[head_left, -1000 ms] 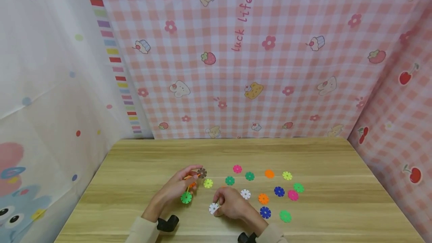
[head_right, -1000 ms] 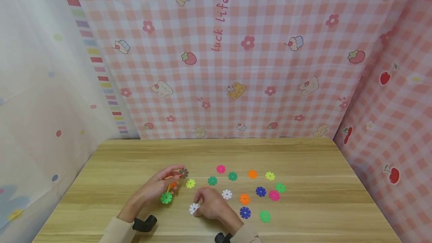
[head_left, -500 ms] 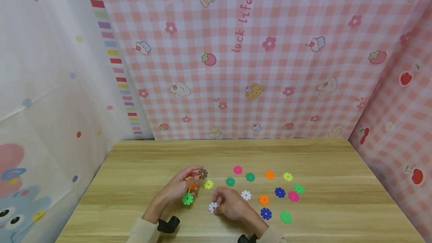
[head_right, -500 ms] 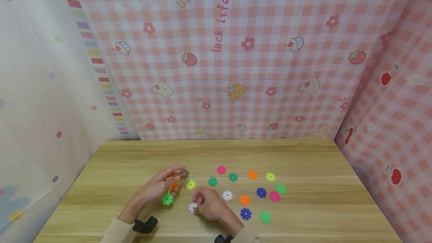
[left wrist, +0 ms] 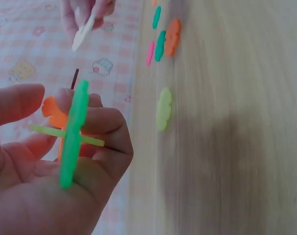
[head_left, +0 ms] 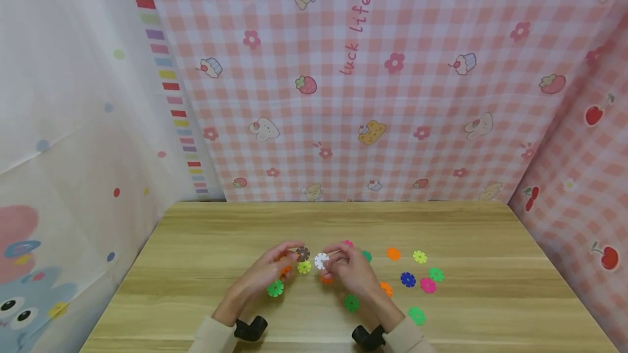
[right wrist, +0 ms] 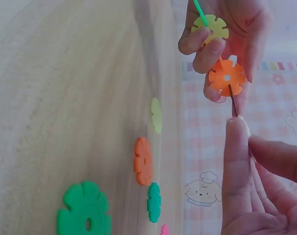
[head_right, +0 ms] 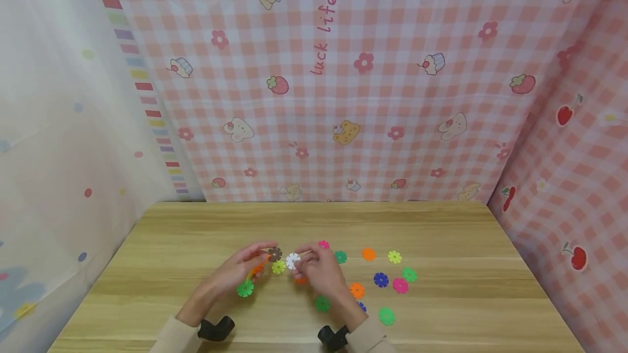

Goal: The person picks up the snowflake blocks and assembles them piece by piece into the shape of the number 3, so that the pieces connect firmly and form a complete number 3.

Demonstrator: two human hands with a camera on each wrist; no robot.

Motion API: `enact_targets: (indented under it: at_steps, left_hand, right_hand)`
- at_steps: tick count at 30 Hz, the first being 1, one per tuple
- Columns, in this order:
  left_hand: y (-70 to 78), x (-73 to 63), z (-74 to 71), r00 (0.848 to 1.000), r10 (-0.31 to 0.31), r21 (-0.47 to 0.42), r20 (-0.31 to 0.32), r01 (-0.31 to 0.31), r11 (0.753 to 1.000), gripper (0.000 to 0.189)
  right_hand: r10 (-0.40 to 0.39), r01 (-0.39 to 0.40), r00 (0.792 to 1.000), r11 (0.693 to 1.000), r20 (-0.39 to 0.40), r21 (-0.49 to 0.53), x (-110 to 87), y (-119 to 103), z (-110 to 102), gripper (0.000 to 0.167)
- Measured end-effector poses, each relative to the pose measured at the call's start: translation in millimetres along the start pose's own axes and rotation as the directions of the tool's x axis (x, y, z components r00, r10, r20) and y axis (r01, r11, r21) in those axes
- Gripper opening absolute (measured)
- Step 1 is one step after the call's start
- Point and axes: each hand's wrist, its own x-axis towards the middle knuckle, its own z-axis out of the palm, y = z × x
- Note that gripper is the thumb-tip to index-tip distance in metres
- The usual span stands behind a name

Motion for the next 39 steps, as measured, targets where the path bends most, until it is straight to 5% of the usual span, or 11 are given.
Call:
enact_targets:
  at_steps: [10,29,39]
  left_hand:
    - [10.0,0.7,7.8,1.000,0.012,-0.027,0.022,-0.012,1.000,0.042]
    - [9.7,4.1,15.7,0.999,-0.008,-0.043,0.048,0.010,0.999,0.035]
    - [17.2,2.3,18.4,0.999,0.008,-0.021,0.040,-0.007,1.000,0.037]
  right_hand:
    - [-0.002,0.009,0.998,0.995,-0.068,0.096,3.1,-1.7,-3.3,0.029]
    - [-0.095,0.091,0.989,0.995,-0.117,-0.041,-1.9,4.5,1.4,0.006]
    - [-0.148,0.149,0.980,0.989,-0.136,-0.002,-4.6,2.1,3.1,0.005]
